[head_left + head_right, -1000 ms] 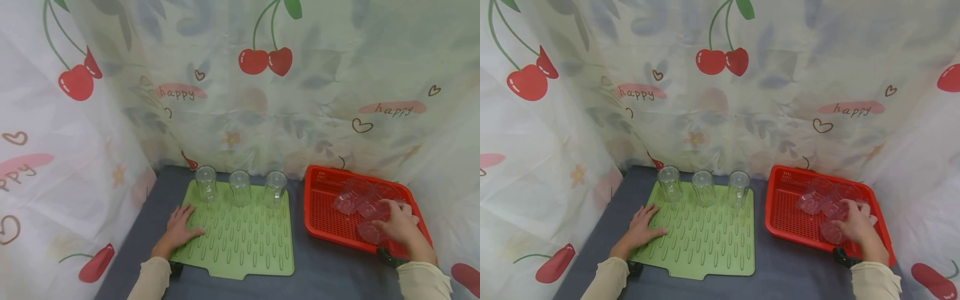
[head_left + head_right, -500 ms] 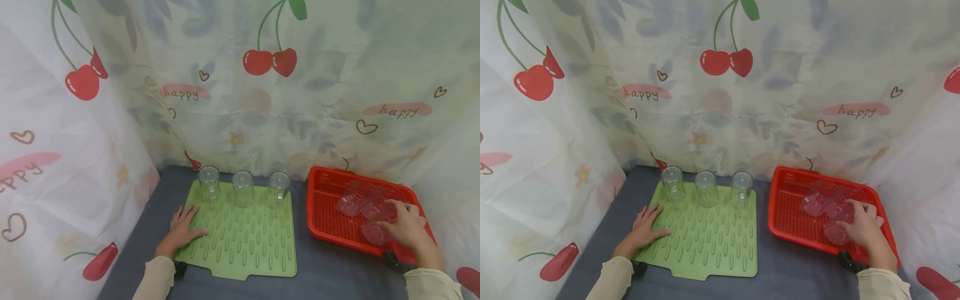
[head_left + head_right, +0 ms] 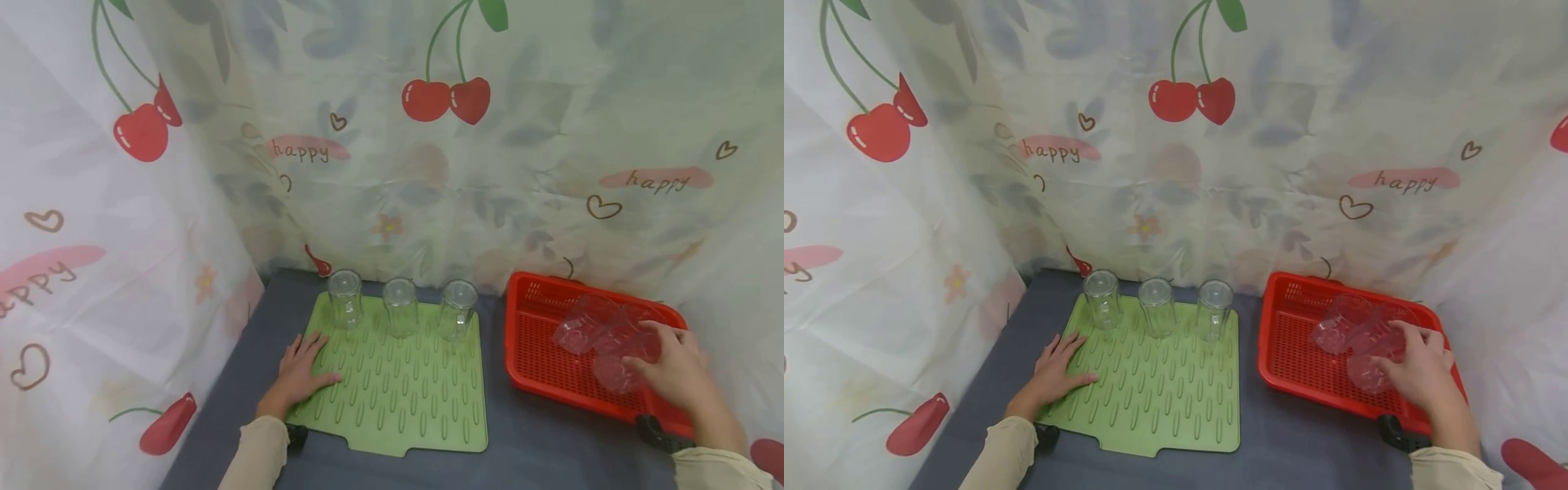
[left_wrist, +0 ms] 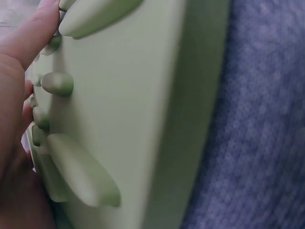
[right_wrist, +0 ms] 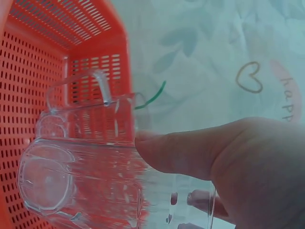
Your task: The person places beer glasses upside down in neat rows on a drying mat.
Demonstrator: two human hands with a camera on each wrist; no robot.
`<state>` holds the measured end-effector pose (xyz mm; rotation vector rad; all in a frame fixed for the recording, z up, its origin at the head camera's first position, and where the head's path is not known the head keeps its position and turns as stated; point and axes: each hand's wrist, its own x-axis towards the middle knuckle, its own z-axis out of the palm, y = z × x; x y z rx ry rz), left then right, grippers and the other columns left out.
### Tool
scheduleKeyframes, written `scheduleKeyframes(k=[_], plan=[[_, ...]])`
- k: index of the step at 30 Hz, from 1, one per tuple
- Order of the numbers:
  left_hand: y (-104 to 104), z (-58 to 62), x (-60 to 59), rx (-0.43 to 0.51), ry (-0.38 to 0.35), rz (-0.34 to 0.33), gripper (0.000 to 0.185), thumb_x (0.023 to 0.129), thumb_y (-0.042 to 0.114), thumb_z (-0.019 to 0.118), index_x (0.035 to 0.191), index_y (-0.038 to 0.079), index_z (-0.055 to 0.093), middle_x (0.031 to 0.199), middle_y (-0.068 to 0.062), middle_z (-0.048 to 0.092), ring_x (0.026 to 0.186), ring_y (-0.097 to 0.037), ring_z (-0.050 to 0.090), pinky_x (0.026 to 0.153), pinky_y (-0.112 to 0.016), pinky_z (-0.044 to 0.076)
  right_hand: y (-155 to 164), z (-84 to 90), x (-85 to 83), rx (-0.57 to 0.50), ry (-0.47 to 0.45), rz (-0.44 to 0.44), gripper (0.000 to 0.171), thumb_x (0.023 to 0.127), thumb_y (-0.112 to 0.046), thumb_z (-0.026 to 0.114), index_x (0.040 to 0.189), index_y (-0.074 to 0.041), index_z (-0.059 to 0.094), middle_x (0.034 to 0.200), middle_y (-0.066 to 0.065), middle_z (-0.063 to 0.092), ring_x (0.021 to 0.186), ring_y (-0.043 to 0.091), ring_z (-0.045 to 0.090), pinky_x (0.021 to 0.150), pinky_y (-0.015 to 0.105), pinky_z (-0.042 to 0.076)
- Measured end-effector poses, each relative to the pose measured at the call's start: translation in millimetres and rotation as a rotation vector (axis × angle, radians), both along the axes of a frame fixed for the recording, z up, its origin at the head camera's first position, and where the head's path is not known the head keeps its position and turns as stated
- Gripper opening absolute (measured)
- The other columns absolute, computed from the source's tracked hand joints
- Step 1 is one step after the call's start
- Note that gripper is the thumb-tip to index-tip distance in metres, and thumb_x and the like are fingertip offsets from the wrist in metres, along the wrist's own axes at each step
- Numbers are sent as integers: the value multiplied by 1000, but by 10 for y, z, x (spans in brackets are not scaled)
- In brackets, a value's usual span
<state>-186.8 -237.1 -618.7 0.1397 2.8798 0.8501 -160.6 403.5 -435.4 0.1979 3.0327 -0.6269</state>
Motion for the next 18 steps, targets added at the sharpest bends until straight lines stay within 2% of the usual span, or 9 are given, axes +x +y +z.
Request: scheduleKeyframes(k=[6,18], plan=[[-6,18,8,25,5,10,99,82,65,75,161,20,34,172,-10,20,159,-46,4,123,-73,7,-31,76,40,5,42,10,85,86,-23,79,150,7,32,138,49,24,117,66,26,77,76,42],[16,33,19,36,-2,10,98,83,63,75,161,20,34,172,-9,19,159,-45,3,123,-73,7,-170,233,114,34,135,82,77,92,-30,76,148,5,36,137,45,32,120,63,29,81,74,39]])
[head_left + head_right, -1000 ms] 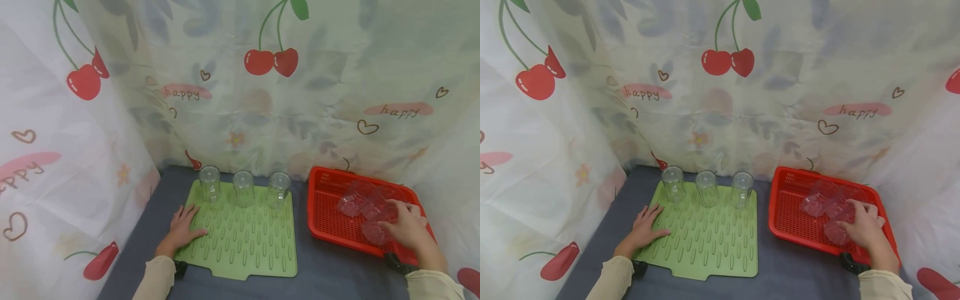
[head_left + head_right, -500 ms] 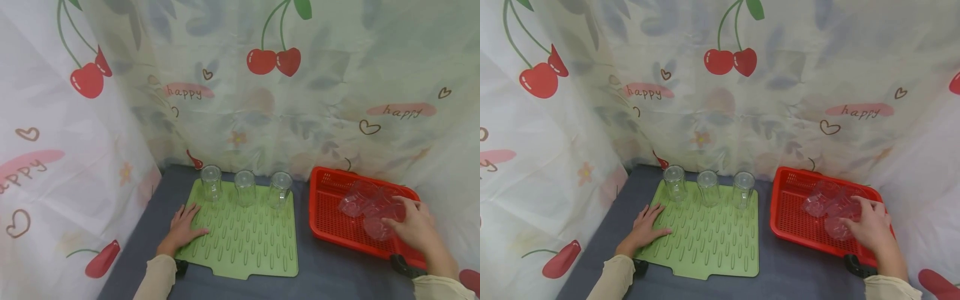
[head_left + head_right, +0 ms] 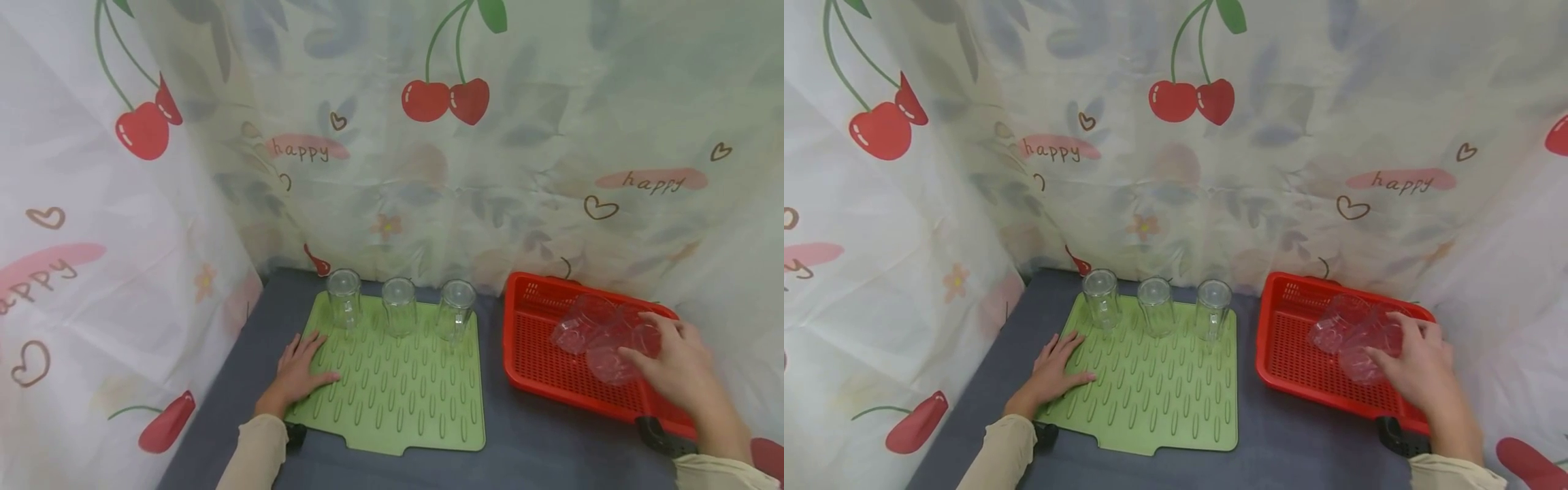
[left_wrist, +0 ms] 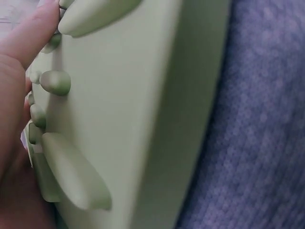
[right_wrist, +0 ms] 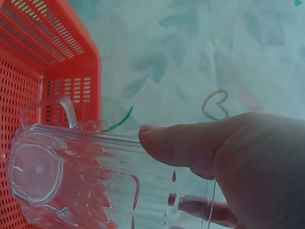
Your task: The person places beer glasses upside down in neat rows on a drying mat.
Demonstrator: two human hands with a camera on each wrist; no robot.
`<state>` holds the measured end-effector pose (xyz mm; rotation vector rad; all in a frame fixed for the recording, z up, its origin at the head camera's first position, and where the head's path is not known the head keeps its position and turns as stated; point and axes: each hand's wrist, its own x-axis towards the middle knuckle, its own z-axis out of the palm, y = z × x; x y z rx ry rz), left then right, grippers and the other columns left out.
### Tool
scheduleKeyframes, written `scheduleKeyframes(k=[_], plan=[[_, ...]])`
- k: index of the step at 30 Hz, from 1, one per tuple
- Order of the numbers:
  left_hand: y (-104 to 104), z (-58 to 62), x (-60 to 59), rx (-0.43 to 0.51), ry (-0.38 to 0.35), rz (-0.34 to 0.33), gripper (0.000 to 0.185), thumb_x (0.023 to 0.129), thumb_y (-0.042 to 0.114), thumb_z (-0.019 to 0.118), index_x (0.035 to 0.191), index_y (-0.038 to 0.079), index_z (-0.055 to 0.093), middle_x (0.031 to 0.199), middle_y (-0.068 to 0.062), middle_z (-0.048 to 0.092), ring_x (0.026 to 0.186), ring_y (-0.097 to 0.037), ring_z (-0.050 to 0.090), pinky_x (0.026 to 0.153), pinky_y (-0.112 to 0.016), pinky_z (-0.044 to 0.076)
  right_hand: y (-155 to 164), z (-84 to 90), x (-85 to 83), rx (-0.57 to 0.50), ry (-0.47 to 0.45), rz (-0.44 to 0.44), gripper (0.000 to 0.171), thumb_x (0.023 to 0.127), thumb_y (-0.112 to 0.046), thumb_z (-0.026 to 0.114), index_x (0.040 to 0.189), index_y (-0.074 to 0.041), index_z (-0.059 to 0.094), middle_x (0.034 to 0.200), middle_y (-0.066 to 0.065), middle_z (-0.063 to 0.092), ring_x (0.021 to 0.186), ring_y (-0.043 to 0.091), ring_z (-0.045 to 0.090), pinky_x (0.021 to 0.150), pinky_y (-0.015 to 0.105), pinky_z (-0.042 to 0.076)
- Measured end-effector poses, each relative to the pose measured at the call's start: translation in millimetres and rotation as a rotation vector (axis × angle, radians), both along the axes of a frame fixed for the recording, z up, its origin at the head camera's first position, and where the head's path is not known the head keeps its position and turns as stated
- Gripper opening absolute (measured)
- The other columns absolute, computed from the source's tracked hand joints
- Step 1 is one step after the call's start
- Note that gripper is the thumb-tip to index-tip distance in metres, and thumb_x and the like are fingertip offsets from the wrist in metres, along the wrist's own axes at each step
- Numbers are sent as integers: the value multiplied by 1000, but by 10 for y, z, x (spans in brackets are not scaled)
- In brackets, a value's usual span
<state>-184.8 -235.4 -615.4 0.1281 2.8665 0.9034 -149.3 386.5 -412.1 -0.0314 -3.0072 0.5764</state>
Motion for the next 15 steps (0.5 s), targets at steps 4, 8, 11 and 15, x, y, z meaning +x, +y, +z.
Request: scheduleKeyframes(k=[4,8,11,15], plan=[[-1,-6,4,7,-2,0,98,84,62,75,161,20,34,172,-9,19,159,-45,3,122,-73,6,-83,45,15,9,43,17,73,92,-30,75,145,5,40,134,42,36,120,60,33,83,72,39],[-5,-13,6,3,-1,-2,97,84,62,75,161,20,33,172,-9,19,159,-46,3,123,-73,6,-145,77,16,5,73,23,73,92,-33,76,142,7,42,131,39,42,116,56,37,81,70,41],[-7,-9,7,-1,-2,-2,97,84,62,75,161,19,33,172,-9,18,159,-45,2,123,-72,6,-189,97,13,0,76,6,76,90,-38,77,142,8,44,128,38,45,112,53,41,79,68,44],[-7,-2,6,8,-2,-2,97,84,61,75,161,19,33,172,-9,18,159,-45,2,124,-72,5,-249,116,22,-10,86,-21,79,88,-45,78,140,6,47,126,35,48,108,50,45,77,66,46]])
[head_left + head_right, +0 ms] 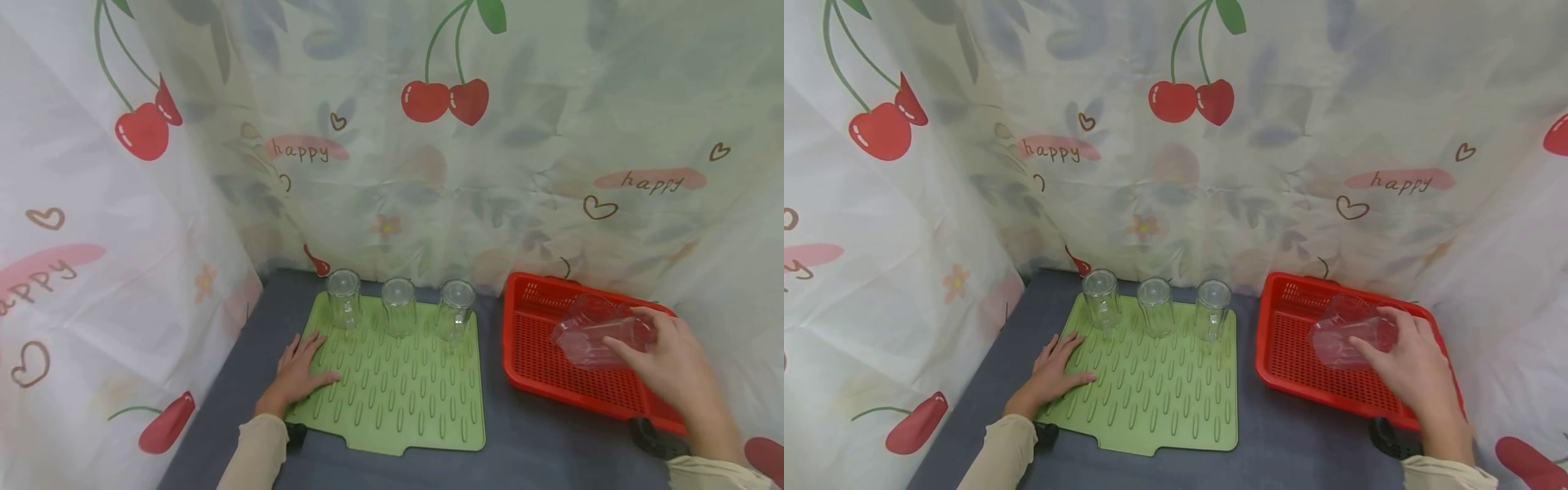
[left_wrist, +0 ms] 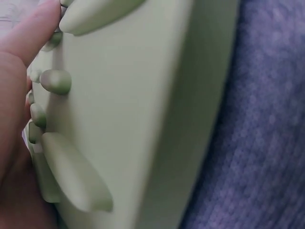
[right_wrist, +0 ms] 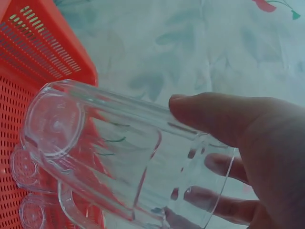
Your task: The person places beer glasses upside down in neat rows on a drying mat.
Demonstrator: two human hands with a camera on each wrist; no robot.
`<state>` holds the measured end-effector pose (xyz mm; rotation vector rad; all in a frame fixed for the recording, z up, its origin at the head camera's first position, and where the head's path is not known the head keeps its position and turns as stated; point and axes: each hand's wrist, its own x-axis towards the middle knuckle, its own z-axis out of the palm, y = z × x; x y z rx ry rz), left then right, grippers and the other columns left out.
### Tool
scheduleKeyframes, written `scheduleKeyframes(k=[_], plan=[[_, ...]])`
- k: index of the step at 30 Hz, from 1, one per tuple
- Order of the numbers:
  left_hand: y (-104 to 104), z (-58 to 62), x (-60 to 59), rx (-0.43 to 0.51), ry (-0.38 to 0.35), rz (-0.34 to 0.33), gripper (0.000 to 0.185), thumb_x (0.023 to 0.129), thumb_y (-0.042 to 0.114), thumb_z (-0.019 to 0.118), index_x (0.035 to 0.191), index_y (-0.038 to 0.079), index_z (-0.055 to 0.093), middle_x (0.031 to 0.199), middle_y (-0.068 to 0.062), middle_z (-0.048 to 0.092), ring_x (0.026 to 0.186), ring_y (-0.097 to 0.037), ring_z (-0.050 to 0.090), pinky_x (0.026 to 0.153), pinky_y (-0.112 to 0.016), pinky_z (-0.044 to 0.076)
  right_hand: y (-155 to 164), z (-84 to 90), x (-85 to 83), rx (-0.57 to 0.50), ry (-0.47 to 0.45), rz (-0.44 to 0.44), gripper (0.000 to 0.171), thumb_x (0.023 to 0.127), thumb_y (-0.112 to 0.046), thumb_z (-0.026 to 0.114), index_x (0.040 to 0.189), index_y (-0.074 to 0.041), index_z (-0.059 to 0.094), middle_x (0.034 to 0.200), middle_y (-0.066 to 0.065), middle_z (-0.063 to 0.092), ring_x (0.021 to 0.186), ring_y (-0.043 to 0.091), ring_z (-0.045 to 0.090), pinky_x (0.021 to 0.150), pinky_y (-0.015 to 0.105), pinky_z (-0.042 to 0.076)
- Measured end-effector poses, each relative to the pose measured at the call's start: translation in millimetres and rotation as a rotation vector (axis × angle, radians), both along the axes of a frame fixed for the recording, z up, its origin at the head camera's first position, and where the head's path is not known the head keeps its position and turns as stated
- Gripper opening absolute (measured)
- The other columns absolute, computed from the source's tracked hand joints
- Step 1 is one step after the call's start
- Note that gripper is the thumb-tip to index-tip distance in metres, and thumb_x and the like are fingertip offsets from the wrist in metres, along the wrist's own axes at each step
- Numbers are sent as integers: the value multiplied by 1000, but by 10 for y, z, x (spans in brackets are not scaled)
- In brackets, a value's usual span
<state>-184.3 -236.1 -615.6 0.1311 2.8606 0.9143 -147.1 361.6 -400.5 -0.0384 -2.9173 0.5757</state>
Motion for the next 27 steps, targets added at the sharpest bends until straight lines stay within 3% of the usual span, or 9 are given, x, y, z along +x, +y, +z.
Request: scheduleKeyframes(k=[11,15,18,25,27], plan=[[-9,-1,0,-24,38,-23,96,86,59,74,162,17,33,171,-14,22,158,-49,4,124,-71,6,-195,61,10,-109,123,-22,75,87,-46,79,140,0,53,130,30,56,115,47,49,84,65,43],[-19,-12,-10,-31,6,-37,97,88,62,70,163,20,27,172,-12,17,159,-47,0,125,-70,3,-283,83,16,-162,161,-45,74,88,-44,79,142,-2,53,131,29,56,114,44,50,79,45,44],[-23,-22,-17,-32,-9,-42,97,88,63,69,164,21,25,173,-11,15,159,-46,-2,125,-69,2,-333,77,17,-198,175,-58,71,88,-42,79,143,-5,53,131,27,55,113,41,50,74,28,37],[-20,-39,-24,-52,-12,-40,95,90,63,67,164,20,25,173,-11,15,159,-46,-1,126,-68,3,-436,39,13,-251,179,-57,71,90,-39,78,145,-5,49,135,26,53,114,41,51,69,16,35],[-14,-36,-20,-45,-16,-36,94,91,62,67,164,20,26,173,-11,15,159,-46,-1,125,-69,2,-466,25,17,-263,184,-59,71,90,-38,77,146,-5,48,135,26,53,108,33,54,67,11,37]])
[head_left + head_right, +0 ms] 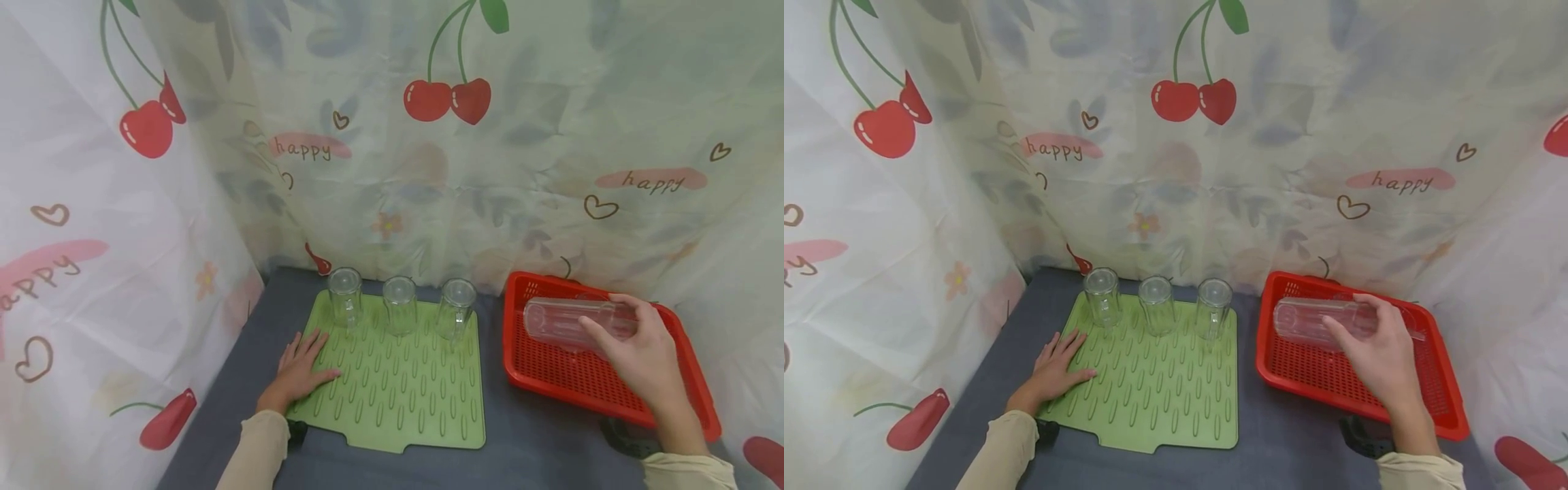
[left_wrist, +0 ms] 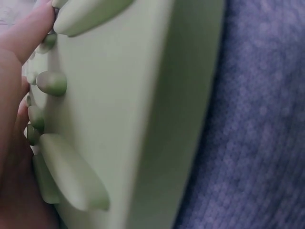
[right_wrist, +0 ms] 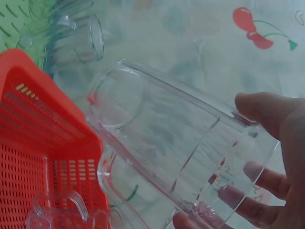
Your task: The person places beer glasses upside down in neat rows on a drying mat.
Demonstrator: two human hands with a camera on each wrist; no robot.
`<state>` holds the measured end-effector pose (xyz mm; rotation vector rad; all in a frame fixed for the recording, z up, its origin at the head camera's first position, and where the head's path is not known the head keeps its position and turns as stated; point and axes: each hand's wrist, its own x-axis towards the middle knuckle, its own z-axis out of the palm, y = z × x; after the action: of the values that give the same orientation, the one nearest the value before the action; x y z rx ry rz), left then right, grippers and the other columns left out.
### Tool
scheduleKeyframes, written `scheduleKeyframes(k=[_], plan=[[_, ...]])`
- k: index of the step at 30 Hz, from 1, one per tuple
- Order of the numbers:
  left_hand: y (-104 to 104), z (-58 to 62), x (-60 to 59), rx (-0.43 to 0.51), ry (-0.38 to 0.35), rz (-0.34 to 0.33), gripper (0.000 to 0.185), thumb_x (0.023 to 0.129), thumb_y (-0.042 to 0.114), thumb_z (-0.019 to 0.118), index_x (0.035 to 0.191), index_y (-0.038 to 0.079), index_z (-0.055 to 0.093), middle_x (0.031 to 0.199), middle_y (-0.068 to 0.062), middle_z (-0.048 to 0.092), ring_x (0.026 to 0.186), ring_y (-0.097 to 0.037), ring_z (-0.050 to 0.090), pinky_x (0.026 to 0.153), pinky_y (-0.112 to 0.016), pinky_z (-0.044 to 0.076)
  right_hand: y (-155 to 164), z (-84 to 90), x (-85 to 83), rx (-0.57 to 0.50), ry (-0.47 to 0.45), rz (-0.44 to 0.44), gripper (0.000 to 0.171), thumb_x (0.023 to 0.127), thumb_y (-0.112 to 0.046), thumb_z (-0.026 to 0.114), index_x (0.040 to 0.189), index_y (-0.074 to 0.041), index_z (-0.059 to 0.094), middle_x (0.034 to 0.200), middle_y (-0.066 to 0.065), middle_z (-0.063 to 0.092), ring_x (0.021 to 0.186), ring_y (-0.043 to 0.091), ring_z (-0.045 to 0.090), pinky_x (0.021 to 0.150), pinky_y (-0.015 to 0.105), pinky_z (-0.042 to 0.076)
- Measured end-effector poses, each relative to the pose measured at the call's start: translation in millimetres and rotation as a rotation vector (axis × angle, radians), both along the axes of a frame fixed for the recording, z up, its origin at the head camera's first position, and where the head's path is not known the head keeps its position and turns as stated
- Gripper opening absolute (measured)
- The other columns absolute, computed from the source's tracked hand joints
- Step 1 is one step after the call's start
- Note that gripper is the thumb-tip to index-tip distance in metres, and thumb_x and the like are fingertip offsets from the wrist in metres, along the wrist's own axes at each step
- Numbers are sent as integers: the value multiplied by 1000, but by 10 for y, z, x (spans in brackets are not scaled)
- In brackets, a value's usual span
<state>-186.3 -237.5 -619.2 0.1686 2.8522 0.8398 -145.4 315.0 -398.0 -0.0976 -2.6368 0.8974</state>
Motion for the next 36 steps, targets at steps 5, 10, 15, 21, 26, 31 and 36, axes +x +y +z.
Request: scheduleKeyframes(k=[5,10,15,21,26,31,36], plan=[[8,21,4,0,-3,4,93,91,63,66,164,20,26,173,-11,15,159,-46,-2,125,-69,2,-80,-36,11,-48,15,20,69,93,-37,74,148,-8,45,133,22,55,94,-4,48,65,4,41],[5,23,9,1,-8,11,93,91,63,66,164,21,27,173,-11,15,159,-46,-2,125,-69,2,-159,-108,-1,-109,-39,57,69,97,-39,68,151,-9,38,136,21,52,96,-3,47,67,3,45],[11,16,9,-12,0,8,92,91,63,65,164,20,27,173,-11,15,159,-46,-1,125,-69,3,-227,-162,-25,-177,-106,104,70,101,-41,62,154,-7,29,144,24,46,114,31,56,69,4,48],[28,31,13,-40,7,-2,92,93,64,62,164,20,25,173,-12,15,159,-47,-1,125,-69,4,-315,-198,-54,-237,-139,160,68,105,-37,56,157,-8,23,153,25,39,128,49,51,74,5,49],[27,-4,8,-59,23,-8,92,94,65,59,164,18,24,173,-13,14,158,-47,0,125,-68,4,-427,-243,-58,-252,-148,153,69,105,-41,54,158,-13,20,159,18,36,136,45,50,97,42,57],[47,-39,10,-73,45,-12,89,95,62,59,164,16,25,172,-14,15,158,-48,2,124,-68,5,-552,-260,-40,-289,-157,175,68,105,-42,52,158,-14,19,160,16,34,138,45,49,96,29,56],[59,-21,24,-92,54,-15,88,96,61,59,164,16,25,172,-14,16,158,-48,3,125,-69,7,-672,-278,-34,-322,-139,230,64,106,-36,53,156,-12,21,158,17,35,136,45,50,86,5,48]])
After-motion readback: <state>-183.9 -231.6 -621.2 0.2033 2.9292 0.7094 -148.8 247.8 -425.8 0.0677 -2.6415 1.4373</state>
